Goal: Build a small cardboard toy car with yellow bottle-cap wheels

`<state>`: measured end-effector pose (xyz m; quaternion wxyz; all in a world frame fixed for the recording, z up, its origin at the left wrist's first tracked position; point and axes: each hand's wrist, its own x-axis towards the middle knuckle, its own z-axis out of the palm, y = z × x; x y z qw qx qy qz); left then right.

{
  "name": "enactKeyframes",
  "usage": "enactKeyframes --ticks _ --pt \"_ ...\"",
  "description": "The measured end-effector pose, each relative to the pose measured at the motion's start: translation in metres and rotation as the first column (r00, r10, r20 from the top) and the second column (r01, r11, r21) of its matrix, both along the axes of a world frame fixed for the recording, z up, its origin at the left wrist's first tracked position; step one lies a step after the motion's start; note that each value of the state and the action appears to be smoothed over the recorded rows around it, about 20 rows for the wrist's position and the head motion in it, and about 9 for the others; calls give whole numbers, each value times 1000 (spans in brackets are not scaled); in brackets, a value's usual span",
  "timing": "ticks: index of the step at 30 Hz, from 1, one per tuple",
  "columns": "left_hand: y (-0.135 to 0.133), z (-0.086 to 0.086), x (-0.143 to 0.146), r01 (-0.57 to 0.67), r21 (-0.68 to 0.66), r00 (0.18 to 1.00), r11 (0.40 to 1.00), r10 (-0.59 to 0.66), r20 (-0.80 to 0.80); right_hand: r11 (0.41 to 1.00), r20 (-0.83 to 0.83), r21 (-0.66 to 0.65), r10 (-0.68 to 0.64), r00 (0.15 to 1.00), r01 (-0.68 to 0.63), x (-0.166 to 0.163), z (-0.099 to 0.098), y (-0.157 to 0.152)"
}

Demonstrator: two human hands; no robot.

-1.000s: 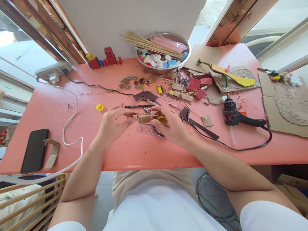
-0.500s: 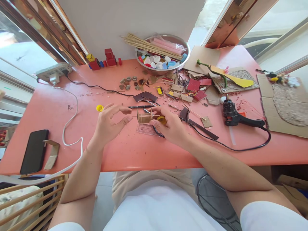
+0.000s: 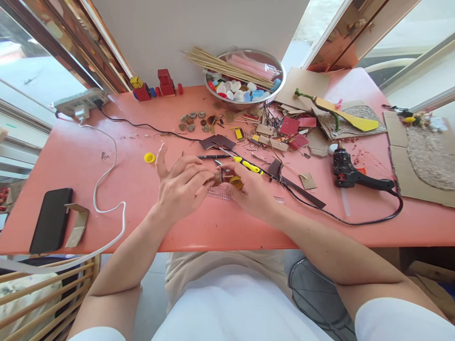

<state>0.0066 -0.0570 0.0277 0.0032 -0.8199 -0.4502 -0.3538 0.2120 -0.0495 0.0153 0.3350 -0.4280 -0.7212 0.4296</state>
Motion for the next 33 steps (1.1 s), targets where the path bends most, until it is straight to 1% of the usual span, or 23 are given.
enactKeyframes --ticks 7,9,11,13,15,17,18,21,25,28,33 --pt "-1 1 8 -4 53 1000 999 3 14 999 -13 -22 25 1000 -25 -3 -1 -3" --pt "-1 2 8 6 26 999 1000 -7 33 998 -36 -61 15 999 -17 -4 0 -3" --pt "0 3 6 -1 -18 999 1000 2 42 988 -105 -155 -14 994 -2 -4 0 -2" --pt "1 3 2 -21 -49 998 999 24 59 948 -227 -317 -59 972 -17 -4 2 2" --pt "2 3 -1 -33 -80 995 996 40 87 877 -344 -476 -116 932 -67 -2 4 6" --pt "2 2 -2 -36 -116 994 993 48 102 820 -413 -563 -172 894 -102 0 6 10" --pt "2 2 -2 -36 -131 994 991 50 102 808 -433 -581 -199 879 -103 1 7 11" --pt "0 2 1 -26 -131 995 991 39 97 801 -464 -592 -250 850 -87 2 9 14" --pt "-3 3 5 -2 -66 996 998 8 84 804 -471 -590 -261 842 -81 0 9 11" --pt "-4 2 8 4 -17 999 1000 -4 42 812 -472 -578 -247 846 -85 -3 6 7" --pt "-3 1 10 -53 47 997 998 55 -57 838 -484 -534 -192 854 -114 -5 5 2"
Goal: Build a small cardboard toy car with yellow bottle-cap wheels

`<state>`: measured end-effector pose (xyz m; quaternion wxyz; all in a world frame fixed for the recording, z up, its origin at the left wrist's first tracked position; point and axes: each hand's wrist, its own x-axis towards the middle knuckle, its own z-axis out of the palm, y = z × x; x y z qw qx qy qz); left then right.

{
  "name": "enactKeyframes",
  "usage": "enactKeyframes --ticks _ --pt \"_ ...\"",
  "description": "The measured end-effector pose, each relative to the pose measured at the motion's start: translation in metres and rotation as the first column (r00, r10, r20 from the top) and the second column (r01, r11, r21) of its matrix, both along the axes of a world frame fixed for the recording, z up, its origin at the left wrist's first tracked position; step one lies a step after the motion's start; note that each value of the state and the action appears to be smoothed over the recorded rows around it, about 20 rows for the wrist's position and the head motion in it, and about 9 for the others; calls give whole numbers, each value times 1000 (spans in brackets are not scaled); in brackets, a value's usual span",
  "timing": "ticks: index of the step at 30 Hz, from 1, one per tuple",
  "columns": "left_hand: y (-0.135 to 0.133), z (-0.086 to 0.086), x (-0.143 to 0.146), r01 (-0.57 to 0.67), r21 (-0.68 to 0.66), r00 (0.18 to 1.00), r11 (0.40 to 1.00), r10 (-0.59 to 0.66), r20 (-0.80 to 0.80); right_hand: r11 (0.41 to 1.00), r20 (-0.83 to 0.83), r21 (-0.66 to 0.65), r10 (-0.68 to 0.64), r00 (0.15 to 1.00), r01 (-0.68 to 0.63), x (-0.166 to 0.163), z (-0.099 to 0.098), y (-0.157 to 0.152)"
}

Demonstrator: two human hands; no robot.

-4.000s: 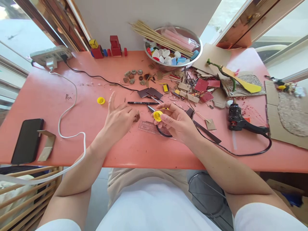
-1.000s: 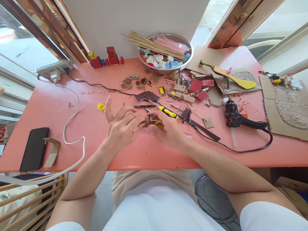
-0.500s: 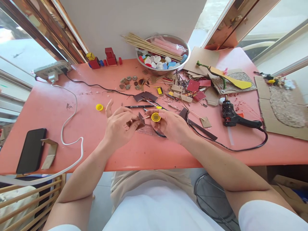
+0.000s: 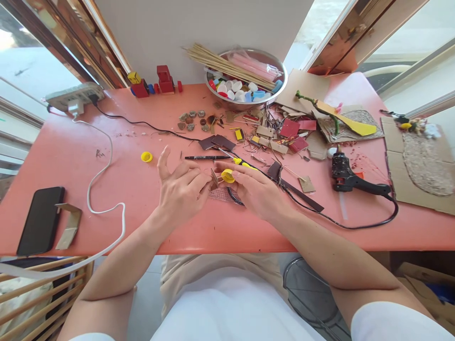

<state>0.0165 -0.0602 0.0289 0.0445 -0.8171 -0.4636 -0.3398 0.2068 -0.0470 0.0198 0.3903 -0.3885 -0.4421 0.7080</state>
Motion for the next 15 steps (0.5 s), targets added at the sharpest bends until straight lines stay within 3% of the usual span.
enactKeyframes --ticks 6,12,15 --pt "1 3 -1 13 -61 998 998 -9 57 998 42 48 40 998 -42 5 3 4" --pt "1 3 0 5 -34 999 999 -3 48 993 -92 -115 10 996 -21 6 -1 10" --pt "1 3 0 -13 7 999 1000 13 47 990 -153 -136 20 988 -41 5 -3 11"
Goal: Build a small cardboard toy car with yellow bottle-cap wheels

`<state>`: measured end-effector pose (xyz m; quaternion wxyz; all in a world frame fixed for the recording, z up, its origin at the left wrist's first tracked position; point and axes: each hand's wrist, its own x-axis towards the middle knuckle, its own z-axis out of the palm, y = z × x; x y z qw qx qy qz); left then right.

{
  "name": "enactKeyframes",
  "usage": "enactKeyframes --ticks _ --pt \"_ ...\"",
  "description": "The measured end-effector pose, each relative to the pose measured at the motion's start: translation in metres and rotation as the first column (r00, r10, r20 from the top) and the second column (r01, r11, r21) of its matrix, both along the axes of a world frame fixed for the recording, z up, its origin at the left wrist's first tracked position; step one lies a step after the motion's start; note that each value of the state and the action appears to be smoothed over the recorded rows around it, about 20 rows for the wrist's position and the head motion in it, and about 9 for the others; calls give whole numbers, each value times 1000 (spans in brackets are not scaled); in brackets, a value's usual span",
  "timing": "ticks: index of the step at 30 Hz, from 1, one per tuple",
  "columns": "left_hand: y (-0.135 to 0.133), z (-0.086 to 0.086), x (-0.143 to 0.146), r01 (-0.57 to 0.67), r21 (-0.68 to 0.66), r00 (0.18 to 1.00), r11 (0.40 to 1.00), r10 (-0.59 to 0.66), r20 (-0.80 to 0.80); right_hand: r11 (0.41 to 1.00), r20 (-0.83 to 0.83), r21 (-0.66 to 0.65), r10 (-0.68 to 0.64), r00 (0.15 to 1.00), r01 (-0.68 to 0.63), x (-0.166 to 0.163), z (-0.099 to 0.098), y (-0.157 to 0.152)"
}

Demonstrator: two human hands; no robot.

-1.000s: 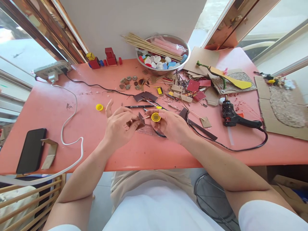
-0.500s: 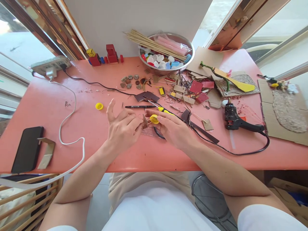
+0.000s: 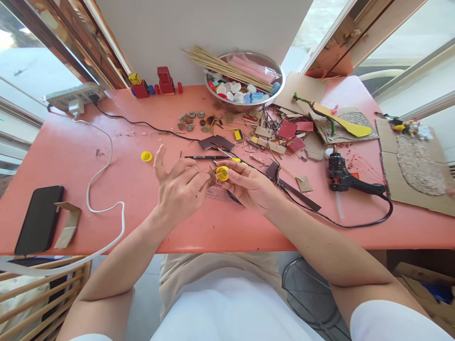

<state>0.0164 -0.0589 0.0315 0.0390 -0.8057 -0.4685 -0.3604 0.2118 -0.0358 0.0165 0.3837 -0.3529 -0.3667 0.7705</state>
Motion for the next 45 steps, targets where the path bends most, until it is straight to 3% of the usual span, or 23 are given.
enactKeyframes --ticks 6,14,21,29,35,39,42,45 --pt "-1 -1 1 -4 11 1000 1000 4 17 1000 -20 7 9 1000 -8 1 -1 1" --pt "1 -11 3 -27 319 999 947 36 -21 1000 -114 -19 -8 993 6 -1 3 0" --pt "1 -11 2 -36 385 997 922 57 -44 999 -121 -21 -44 992 42 -3 2 -2" --pt "0 -11 1 -30 373 998 927 45 -32 998 -96 42 -50 994 54 -4 2 -3" --pt "-2 -8 -1 -19 210 1000 978 19 4 978 20 199 -73 997 67 -3 0 -2" --pt "-2 -5 -3 13 106 997 994 -20 69 882 193 468 -163 967 55 0 2 -5" --pt "0 -3 -8 46 -15 992 999 -44 121 725 318 689 -317 893 12 1 5 -10" --pt "3 -3 -14 86 -150 985 985 -61 160 567 363 821 -432 826 -64 1 8 -14"
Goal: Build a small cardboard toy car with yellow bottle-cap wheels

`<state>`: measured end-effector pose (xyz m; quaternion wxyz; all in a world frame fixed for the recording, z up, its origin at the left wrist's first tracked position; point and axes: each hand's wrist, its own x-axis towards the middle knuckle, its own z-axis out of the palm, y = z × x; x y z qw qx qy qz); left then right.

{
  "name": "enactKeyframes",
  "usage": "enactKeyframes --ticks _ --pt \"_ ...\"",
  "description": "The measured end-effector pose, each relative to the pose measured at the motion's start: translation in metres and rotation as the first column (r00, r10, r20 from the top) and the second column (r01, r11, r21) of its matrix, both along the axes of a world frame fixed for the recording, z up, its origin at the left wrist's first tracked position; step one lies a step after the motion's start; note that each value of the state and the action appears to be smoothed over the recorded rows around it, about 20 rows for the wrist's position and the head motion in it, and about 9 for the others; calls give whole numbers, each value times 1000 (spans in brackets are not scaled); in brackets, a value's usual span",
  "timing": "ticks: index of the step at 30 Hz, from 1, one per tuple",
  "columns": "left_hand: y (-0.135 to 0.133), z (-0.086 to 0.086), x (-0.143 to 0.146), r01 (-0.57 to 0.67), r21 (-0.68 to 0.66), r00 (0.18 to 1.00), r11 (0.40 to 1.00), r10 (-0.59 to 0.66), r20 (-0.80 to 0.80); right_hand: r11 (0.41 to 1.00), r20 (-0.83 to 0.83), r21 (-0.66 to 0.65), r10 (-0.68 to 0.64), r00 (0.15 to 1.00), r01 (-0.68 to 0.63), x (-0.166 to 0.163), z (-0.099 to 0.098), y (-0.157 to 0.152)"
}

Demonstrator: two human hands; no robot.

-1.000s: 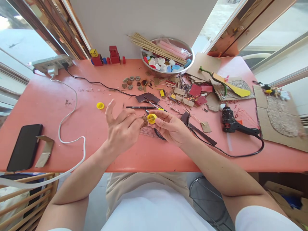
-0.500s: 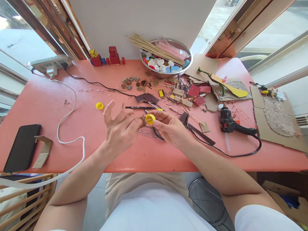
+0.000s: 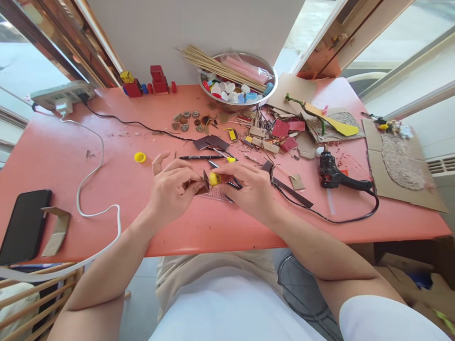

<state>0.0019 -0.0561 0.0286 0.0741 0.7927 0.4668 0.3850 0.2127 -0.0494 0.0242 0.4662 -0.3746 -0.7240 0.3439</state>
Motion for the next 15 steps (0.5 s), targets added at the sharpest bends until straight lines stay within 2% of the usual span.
enactKeyframes --ticks 3,6,8,10,13,15 --pt "3 1 -5 4 -94 1000 996 -3 6 999 23 48 5 1000 -6 0 1 -2" --pt "5 2 -7 9 -121 1000 993 -7 17 999 -38 4 54 998 -54 0 3 -2" --pt "4 2 -7 23 -110 999 994 -20 26 994 -103 -66 85 991 -92 -1 4 -1" --pt "4 2 -6 39 -96 999 995 -36 27 974 -174 -194 81 981 -114 -3 6 -1" --pt "3 3 -5 54 -57 998 997 -54 13 905 -249 -395 63 967 -160 -5 7 0" --pt "3 3 -5 54 -19 999 998 -54 7 895 -257 -415 60 964 -166 -5 7 0"
